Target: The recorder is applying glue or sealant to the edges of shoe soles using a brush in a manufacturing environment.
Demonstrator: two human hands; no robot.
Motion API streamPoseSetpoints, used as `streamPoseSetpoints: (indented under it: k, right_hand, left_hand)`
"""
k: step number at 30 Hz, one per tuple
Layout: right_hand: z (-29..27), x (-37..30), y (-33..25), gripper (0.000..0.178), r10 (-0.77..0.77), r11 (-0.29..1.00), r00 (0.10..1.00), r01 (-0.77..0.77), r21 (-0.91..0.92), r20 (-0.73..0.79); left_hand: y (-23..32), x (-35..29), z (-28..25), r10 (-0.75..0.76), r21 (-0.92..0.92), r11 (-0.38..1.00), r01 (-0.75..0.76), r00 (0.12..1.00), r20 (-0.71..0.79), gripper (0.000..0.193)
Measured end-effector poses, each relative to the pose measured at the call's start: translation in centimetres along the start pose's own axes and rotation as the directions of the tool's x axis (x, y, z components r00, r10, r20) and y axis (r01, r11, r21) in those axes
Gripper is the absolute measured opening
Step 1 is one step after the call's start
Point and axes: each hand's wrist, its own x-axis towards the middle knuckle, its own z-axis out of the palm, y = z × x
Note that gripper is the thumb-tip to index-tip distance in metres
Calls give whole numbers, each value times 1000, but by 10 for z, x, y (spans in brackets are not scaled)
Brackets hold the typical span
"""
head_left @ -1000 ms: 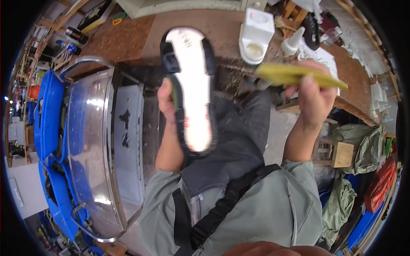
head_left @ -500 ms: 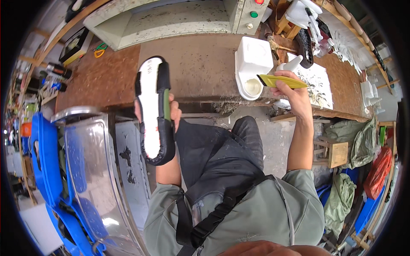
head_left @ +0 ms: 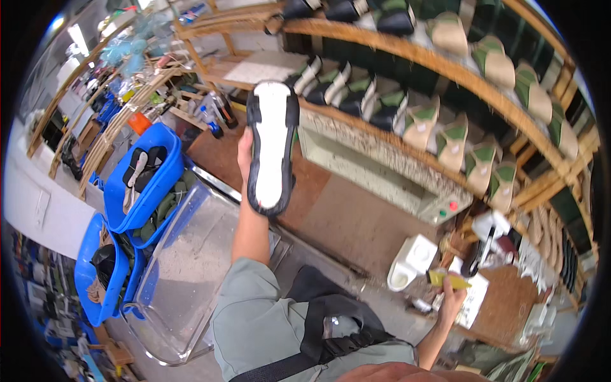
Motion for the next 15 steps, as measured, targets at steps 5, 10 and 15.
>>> streamPoseSetpoints:
  k: [5,10,15]
  right_hand:
    - [22,13,-13,18,-21,1000,996,22,7,-84]
    - [73,21,-16,29,37,991,949,7,137,-313]
    - [132,37,-22,35,141,979,937,-84,186,-318]
  left_hand:
    - [114,142,35,70,259,960,-104,988,137,49]
    - [198,276,18,12,624,773,-117,985,171,37]
    - [216,398,-13,-41,790,611,-56,994,102,39]
